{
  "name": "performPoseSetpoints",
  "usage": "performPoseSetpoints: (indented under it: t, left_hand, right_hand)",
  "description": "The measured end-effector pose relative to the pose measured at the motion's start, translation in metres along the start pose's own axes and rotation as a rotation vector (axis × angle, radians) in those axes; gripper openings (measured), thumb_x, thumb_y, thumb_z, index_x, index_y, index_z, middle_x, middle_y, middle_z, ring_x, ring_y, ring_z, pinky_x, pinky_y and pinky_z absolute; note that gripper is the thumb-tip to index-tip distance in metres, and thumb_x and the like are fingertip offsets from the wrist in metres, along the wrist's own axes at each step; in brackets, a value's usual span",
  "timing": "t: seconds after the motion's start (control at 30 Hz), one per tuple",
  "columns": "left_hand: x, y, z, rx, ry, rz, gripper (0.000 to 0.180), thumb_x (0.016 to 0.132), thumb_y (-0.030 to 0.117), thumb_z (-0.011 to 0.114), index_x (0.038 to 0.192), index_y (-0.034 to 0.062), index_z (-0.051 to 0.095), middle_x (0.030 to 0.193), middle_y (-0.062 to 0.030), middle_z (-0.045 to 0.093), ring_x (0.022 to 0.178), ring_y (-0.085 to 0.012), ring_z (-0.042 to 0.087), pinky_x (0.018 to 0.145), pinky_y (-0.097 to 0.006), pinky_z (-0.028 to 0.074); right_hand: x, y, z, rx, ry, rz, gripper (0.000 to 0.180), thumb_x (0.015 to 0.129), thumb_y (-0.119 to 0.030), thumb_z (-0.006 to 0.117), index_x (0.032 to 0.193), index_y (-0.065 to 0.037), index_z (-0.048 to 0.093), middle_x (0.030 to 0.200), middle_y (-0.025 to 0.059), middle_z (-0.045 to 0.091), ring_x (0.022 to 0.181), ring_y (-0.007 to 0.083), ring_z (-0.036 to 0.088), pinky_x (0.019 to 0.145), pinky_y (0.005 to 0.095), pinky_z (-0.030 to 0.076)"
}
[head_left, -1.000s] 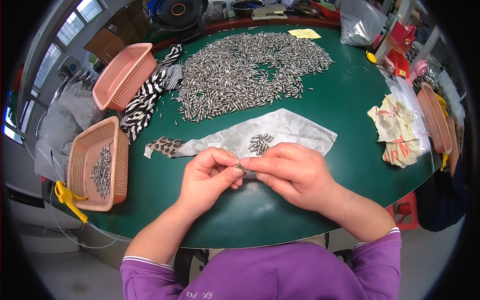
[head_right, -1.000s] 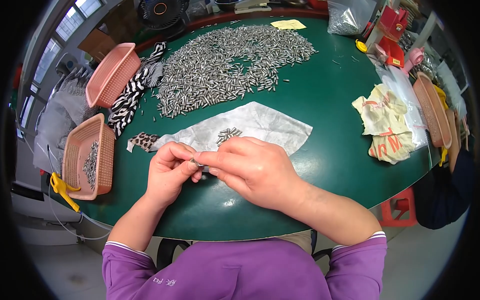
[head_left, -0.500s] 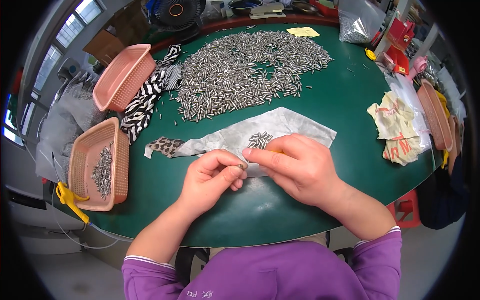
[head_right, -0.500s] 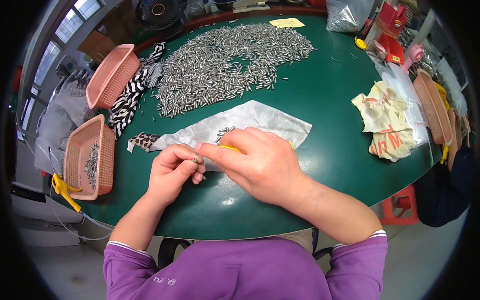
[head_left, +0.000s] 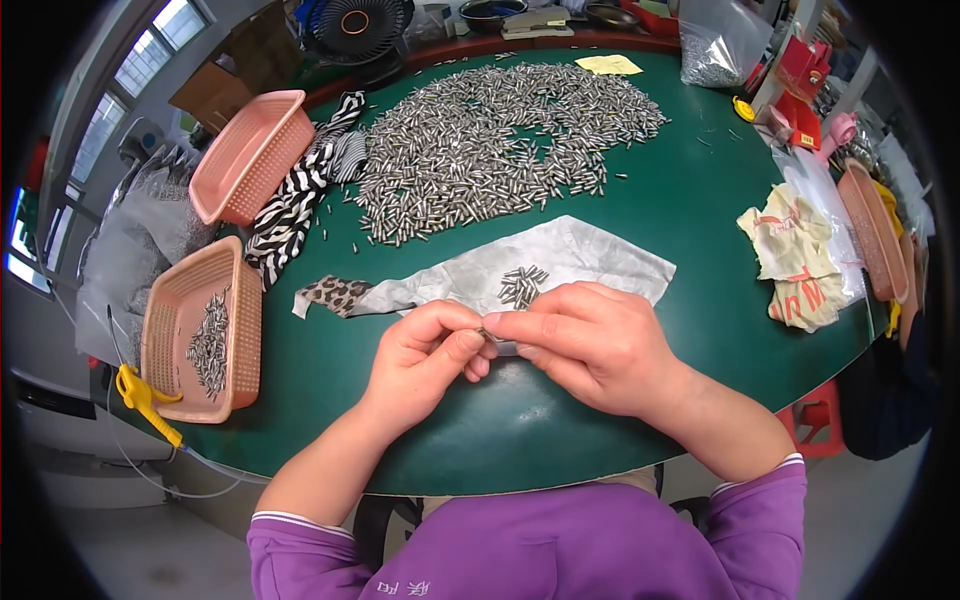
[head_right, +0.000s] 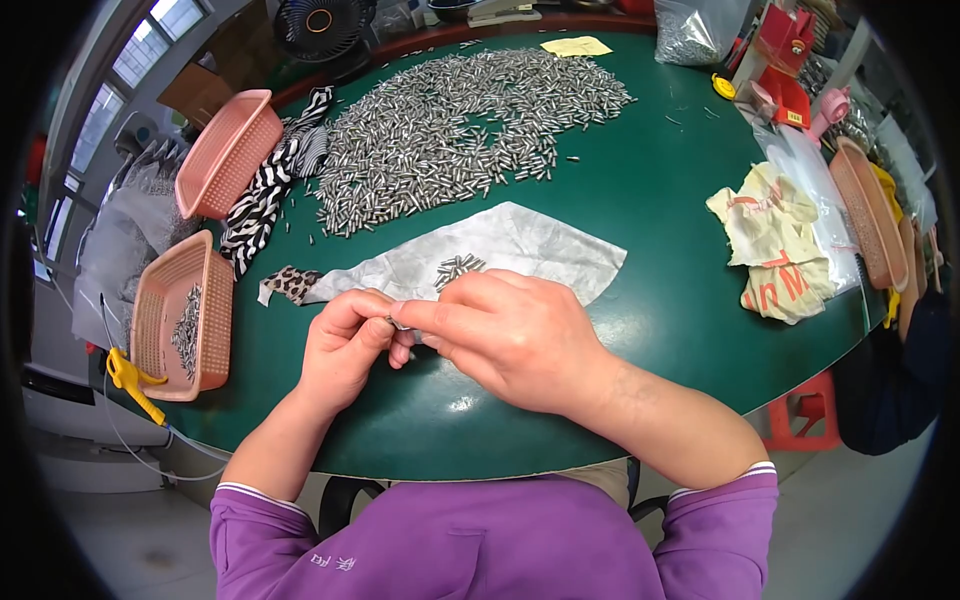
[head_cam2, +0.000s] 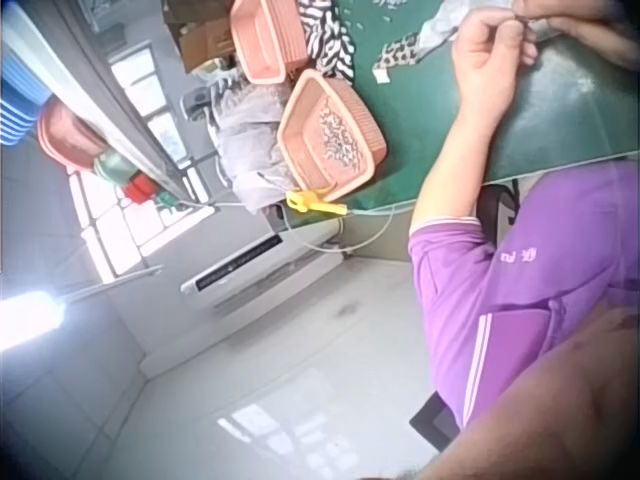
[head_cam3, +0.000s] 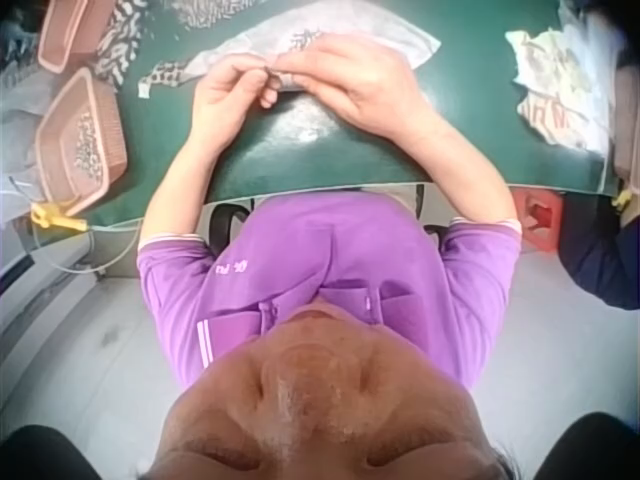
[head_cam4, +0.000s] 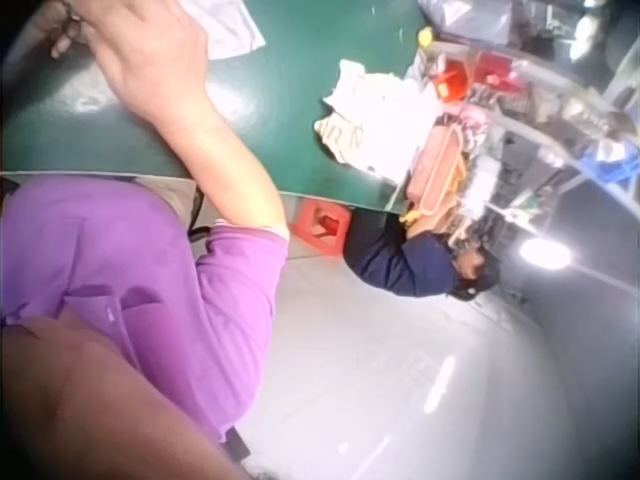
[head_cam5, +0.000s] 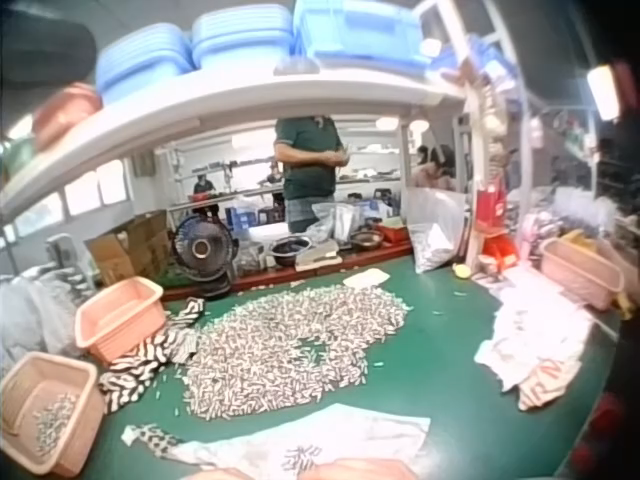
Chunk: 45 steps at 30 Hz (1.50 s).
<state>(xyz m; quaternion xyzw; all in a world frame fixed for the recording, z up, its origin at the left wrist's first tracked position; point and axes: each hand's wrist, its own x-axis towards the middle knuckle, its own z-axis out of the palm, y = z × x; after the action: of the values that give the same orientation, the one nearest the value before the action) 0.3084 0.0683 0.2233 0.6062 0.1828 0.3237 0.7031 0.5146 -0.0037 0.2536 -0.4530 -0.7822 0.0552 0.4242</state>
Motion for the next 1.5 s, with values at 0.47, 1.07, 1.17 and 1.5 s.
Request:
performPoseSetpoints:
  t: [0.47, 1.07, 1.17, 1.5]
  left_hand:
    - [-0.0003, 0.0061, 0.0012, 0.036, 0.002, -0.055, 0.011, 0.097, 0.011, 0.052, 0.098, 0.003, 0.059, 0.083, -0.0023, 0.06, 0.069, -0.0061, 0.054, 0.063, -0.021, 0.047]
    - [0.0, 0.0052, 0.0009, 0.063, 0.012, -0.077, 0.01, 0.097, 0.013, 0.053, 0.097, 0.0041, 0.059, 0.083, -0.0022, 0.061, 0.07, -0.0062, 0.055, 0.064, -0.021, 0.047]
    - [-0.0018, 0.0077, 0.0019, 0.02, -0.085, -0.156, 0.013, 0.098, 0.014, 0.052, 0.097, 0.0034, 0.059, 0.084, -0.0023, 0.061, 0.071, -0.0061, 0.055, 0.064, -0.021, 0.047]
    - [0.0021, -0.0013, -0.0028, -0.055, -0.067, 0.012, 0.013, 0.098, 0.013, 0.051, 0.1, 0.0019, 0.058, 0.089, -0.0055, 0.061, 0.072, -0.0083, 0.056, 0.066, -0.023, 0.049]
  right_hand:
    - [0.0005, -0.0018, -0.0037, -0.249, 0.003, -0.069, 0.041, 0.068, -0.008, 0.07, 0.108, -0.018, 0.07, 0.082, 0.0005, 0.061, 0.069, 0.0178, 0.06, 0.057, 0.0307, 0.048]
    - [-0.0006, -0.0039, -0.0015, -0.16, -0.005, -0.025, 0.038, 0.071, -0.006, 0.071, 0.108, -0.017, 0.07, 0.082, 0.0019, 0.062, 0.07, 0.0196, 0.061, 0.058, 0.031, 0.049]
    - [0.0013, -0.0021, -0.0022, -0.252, 0.026, -0.046, 0.04, 0.07, -0.005, 0.07, 0.109, -0.017, 0.069, 0.083, 0.0014, 0.061, 0.07, 0.0196, 0.061, 0.059, 0.0309, 0.048]
    - [-0.001, -0.0013, -0.0004, 0.006, -0.002, 0.0, 0.037, 0.072, -0.003, 0.069, 0.108, -0.013, 0.069, 0.08, 0.0042, 0.064, 0.069, 0.0198, 0.063, 0.059, 0.0309, 0.051]
